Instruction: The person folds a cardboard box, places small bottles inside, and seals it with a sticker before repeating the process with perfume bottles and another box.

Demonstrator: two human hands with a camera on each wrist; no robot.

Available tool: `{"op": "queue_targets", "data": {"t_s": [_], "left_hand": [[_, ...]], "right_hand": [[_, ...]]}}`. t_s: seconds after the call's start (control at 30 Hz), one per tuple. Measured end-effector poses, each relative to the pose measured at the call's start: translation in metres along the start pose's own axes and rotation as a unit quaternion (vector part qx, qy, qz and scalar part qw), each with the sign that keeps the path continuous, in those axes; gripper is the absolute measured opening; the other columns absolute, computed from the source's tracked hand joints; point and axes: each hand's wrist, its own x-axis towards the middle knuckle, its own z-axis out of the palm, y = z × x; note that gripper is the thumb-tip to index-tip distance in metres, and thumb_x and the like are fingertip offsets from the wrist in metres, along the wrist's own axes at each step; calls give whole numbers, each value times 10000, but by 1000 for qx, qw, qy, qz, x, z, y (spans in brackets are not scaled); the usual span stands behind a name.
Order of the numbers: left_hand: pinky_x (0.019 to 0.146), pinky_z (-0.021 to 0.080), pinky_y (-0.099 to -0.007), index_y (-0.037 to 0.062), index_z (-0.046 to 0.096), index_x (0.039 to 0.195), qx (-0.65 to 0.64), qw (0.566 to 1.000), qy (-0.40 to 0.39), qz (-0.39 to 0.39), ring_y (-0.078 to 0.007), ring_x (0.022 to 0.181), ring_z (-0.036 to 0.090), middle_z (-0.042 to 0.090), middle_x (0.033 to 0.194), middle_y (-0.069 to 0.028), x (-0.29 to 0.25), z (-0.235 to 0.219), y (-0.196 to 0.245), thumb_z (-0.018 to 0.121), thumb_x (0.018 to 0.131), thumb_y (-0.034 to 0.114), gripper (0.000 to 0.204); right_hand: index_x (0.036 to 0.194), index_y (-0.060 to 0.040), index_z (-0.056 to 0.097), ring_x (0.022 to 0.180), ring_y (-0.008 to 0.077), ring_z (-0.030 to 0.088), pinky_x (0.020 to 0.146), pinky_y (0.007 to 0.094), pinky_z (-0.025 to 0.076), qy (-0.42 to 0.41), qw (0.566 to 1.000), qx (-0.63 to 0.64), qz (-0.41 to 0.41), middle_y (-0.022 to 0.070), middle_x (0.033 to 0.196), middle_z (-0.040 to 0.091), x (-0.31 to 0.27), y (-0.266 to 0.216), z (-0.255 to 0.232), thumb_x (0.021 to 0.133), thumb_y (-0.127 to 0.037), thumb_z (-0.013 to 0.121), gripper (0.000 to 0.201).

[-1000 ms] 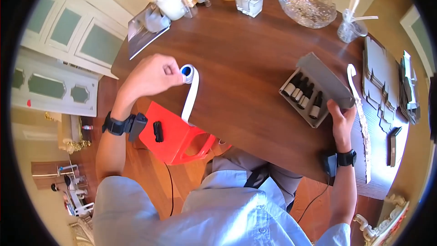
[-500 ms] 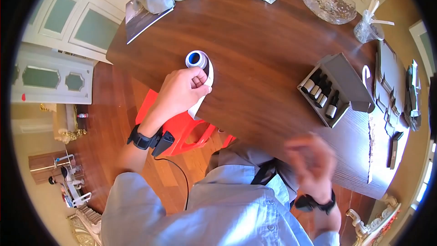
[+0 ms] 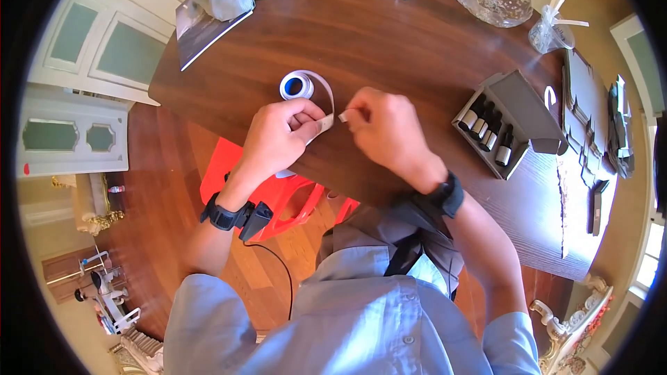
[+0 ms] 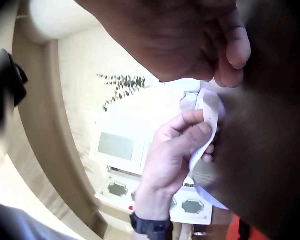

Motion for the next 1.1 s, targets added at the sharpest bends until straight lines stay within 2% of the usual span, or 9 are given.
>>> {"op": "queue_targets", "data": {"t_s": [0.13, 0.27, 0.4, 0.47, 0.6, 0.63, 0.73, 0.87, 1.1], "left_hand": [[658, 496, -224, -11, 735, 1027, -35, 999, 12, -11, -37, 708, 605, 689, 818, 19, 2, 4, -7, 715, 953, 27, 85], [665, 498, -223, -24, 730, 1039, -48, 999, -2, -7, -37, 717, 608, 698, 841, 12, 5, 7, 2, 706, 964, 34, 98], [682, 520, -246, -24, 724, 1060, -35, 999, 3, -12, -67, 719, 635, 717, 844, -16, -3, 5, 11, 724, 945, 55, 140], [712, 546, -277, -4, 721, 1079, 85, 994, 58, 26, -116, 745, 679, 736, 863, -57, -12, 4, 27, 745, 917, 72, 181], [736, 563, -271, 25, 694, 1103, 138, 963, 170, 157, -136, 837, 723, 733, 928, -77, -9, 3, 34, 742, 911, 38, 199], [694, 570, -303, 17, 693, 1040, 104, 975, 167, 106, -167, 778, 723, 703, 890, -90, -11, 8, 66, 755, 888, 10, 165], [659, 513, -221, 3, 694, 1067, 62, 979, 92, 170, -79, 700, 646, 686, 854, -31, 7, 21, 101, 727, 914, 23, 158], [691, 513, -210, 10, 603, 1330, -100, 959, -157, 213, -52, 751, 607, 660, 856, -6, 27, 62, 165, 683, 976, 90, 372], [598, 522, -237, -14, 691, 1224, -55, 959, -143, 238, -83, 643, 647, 767, 887, -77, 79, 127, 198, 728, 965, 121, 294]], "right_hand": [[847, -11, 722, 720, 381, 716, 680, 443, 566, -18, 993, 68, 92, 193, 759, 717, -15, 10, -28, 864, -128, 745, 120], [858, 2, 725, 706, 381, 711, 669, 432, 563, -31, 992, 102, 61, 207, 767, 715, -9, 4, -17, 873, -116, 725, 119], [914, 17, 707, 640, 218, 691, 586, 349, 544, -68, 964, 205, 153, 141, 786, 737, -14, -10, -38, 923, -103, 693, 122], [985, 17, 675, 652, 74, 629, 521, 257, 505, -114, 928, 271, 230, 65, 816, 719, -31, -19, -75, 980, -105, 658, 123], [995, 2, 681, 654, 81, 636, 592, 246, 538, -74, 917, 327, 217, 47, 835, 732, -80, -28, -130, 991, -64, 641, 78], [993, 5, 684, 679, 82, 648, 614, 244, 545, -57, 925, 310, 212, 48, 849, 734, -91, -27, -145, 985, -50, 642, 70], [985, 21, 688, 754, 88, 678, 664, 243, 563, 3, 937, 297, 184, 63, 909, 743, -115, -29, -188, 957, 17, 634, 61], [996, 33, 689, 784, 86, 683, 688, 238, 568, 117, 955, 246, 116, 38, 897, 716, -133, -19, -223, 925, 76, 625, 104], [996, 40, 703, 802, 76, 673, 731, 243, 552, 183, 959, 195, 98, 28, 880, 722, -125, -13, -252, 914, 32, 675, 87]]}}
